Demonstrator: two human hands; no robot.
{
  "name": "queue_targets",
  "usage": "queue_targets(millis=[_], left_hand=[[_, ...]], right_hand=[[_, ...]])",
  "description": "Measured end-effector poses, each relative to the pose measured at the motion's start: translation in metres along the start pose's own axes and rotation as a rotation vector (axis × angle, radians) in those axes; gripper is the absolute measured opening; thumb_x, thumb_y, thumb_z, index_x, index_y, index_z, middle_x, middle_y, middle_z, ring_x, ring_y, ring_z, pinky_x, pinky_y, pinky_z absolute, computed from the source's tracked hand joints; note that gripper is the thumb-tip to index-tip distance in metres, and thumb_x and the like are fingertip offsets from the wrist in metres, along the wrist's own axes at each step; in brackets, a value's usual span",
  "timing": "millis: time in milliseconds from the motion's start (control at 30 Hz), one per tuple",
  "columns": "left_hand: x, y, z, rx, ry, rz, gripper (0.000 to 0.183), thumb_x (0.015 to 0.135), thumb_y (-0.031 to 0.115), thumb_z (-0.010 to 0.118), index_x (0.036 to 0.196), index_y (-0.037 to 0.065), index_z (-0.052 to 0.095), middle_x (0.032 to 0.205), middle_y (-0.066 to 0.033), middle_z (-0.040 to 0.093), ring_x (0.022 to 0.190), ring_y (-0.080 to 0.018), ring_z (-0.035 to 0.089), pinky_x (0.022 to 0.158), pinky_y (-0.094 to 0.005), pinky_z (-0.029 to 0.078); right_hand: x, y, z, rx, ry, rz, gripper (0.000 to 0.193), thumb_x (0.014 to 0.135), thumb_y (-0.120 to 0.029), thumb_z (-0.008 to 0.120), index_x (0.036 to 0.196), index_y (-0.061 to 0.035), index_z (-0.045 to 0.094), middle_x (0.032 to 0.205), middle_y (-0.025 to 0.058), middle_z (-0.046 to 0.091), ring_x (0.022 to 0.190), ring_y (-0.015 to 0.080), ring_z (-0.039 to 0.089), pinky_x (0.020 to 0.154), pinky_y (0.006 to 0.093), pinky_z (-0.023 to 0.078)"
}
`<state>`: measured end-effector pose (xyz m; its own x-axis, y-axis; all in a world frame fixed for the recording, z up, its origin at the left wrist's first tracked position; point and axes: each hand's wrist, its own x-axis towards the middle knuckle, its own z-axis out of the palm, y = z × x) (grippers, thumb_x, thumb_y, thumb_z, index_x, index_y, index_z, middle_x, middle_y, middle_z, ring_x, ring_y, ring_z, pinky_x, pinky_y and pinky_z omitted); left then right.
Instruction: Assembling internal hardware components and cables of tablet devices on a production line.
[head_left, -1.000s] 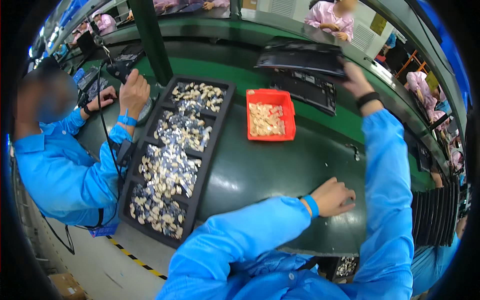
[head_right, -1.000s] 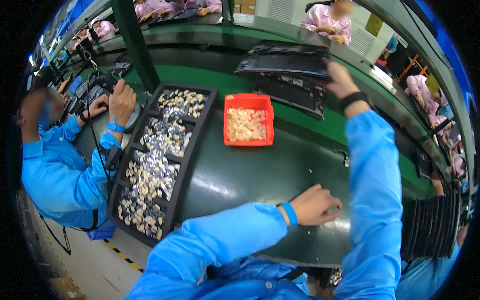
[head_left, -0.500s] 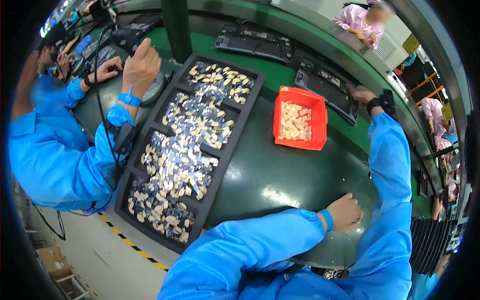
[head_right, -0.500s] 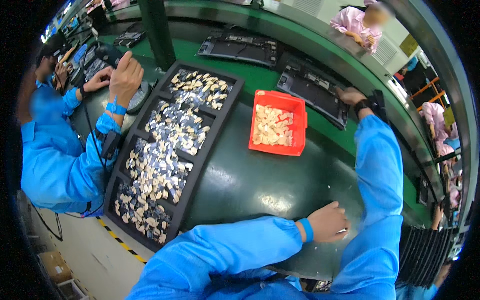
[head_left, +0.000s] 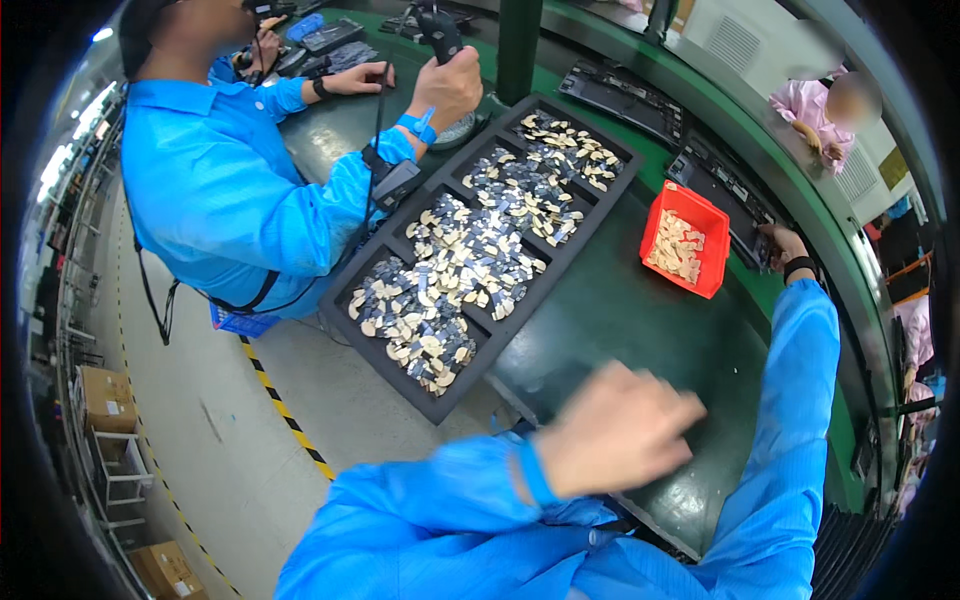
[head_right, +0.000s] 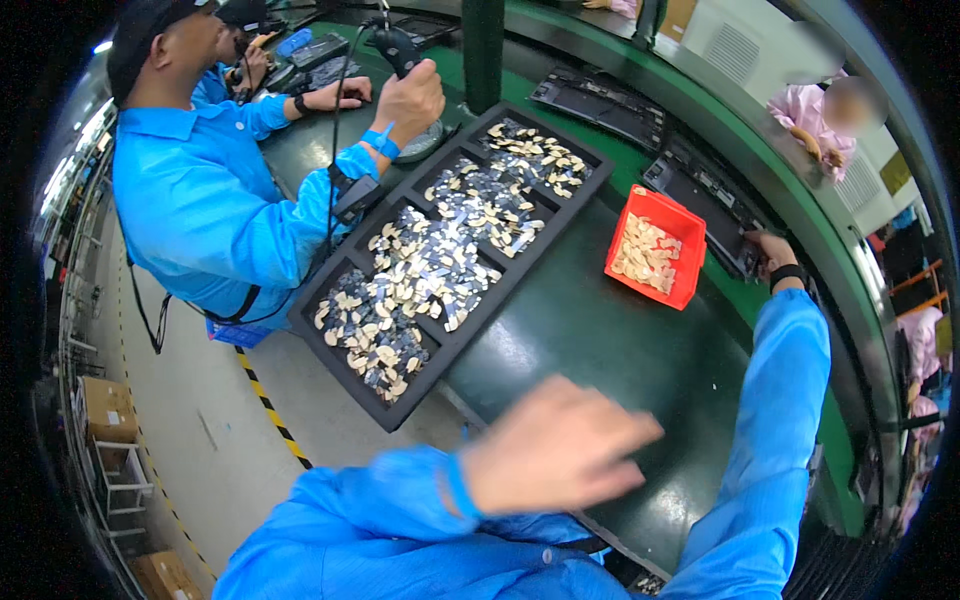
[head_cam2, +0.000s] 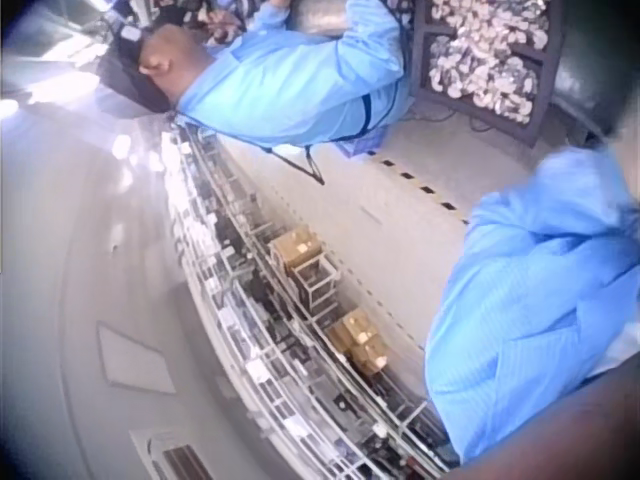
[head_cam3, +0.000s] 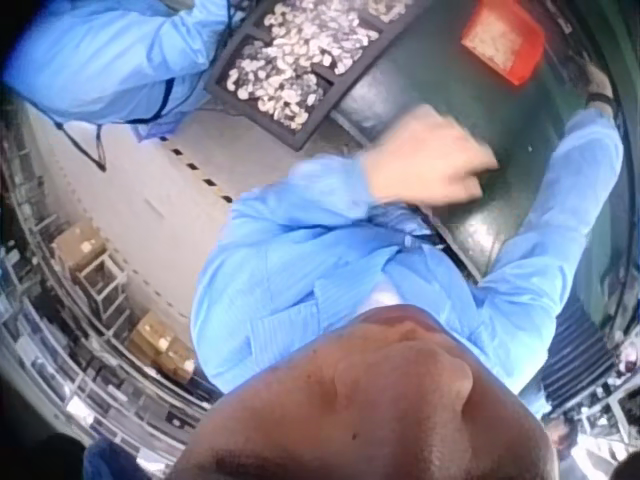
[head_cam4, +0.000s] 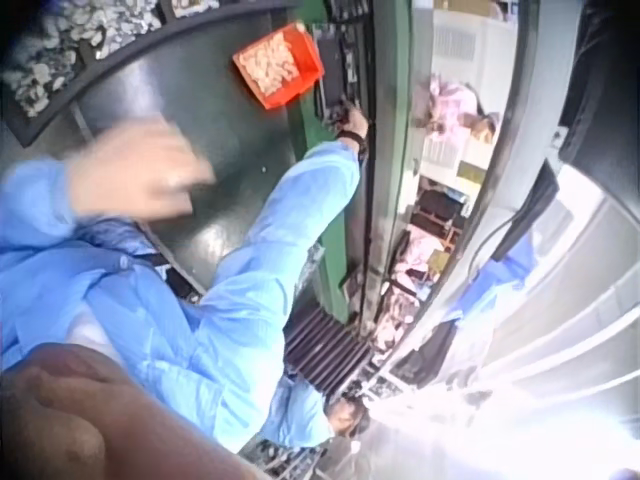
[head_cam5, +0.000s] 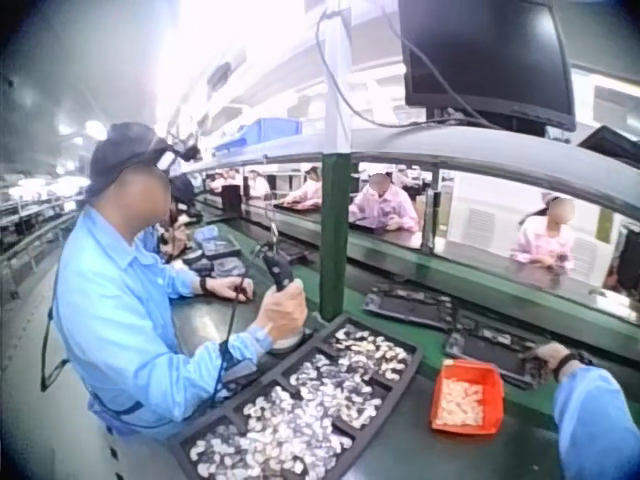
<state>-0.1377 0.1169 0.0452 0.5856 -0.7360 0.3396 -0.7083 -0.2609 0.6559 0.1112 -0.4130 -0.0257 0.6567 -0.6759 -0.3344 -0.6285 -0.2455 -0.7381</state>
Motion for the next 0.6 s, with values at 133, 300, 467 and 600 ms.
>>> queue_targets(millis=[133, 300, 467, 600], left_hand=[[-0.007, -0.085, -0.075, 0.532, 0.357, -0.325, 0.026, 0.085, 0.022, 0.074, 0.106, 0.008, 0.071, 0.095, -0.0139, 0.072, 0.092, -0.0346, 0.068, 0.081, -0.047, 0.054], [0.02, -0.197, -0.103, 0.632, 0.324, -0.394, 0.038, 0.089, 0.027, 0.076, 0.118, 0.003, 0.071, 0.107, -0.0192, 0.074, 0.102, -0.0378, 0.069, 0.086, -0.0466, 0.056], [0.027, -0.225, -0.12, 0.482, 0.322, -0.441, 0.035, 0.077, 0.027, 0.088, 0.103, 0.006, 0.078, 0.094, -0.0181, 0.076, 0.089, -0.0327, 0.074, 0.078, -0.0434, 0.058], [0.034, -0.226, -0.14, 0.348, 0.336, -0.412, 0.037, 0.073, 0.021, 0.091, 0.103, 0.003, 0.078, 0.088, -0.0135, 0.077, 0.081, -0.0232, 0.075, 0.073, -0.0348, 0.058]], right_hand=[[0.009, 0.0, 0.024, 0.387, -0.046, -0.097, 0.017, 0.088, -0.024, 0.076, 0.087, -0.0111, 0.066, 0.068, 0.0036, 0.062, 0.048, 0.0196, 0.053, 0.044, 0.0316, 0.04], [0.048, -0.014, -0.028, 0.355, 0.092, -0.593, 0.028, 0.091, -0.014, 0.073, 0.116, -0.0019, 0.066, 0.108, 0.0083, 0.071, 0.1, 0.0198, 0.066, 0.089, 0.0354, 0.053], [-0.106, -0.009, -0.152, 0.212, 0.223, -0.633, 0.035, 0.095, -0.023, 0.072, 0.121, 0.0009, 0.066, 0.111, 0.0084, 0.071, 0.097, 0.0151, 0.063, 0.086, 0.0317, 0.049], [-0.278, 0.072, -0.212, 0.02, 0.407, -0.468, 0.055, 0.097, -0.031, 0.07, 0.137, 0.0045, 0.061, 0.123, 0.0101, 0.068, 0.099, 0.0108, 0.062, 0.084, 0.0296, 0.048]])
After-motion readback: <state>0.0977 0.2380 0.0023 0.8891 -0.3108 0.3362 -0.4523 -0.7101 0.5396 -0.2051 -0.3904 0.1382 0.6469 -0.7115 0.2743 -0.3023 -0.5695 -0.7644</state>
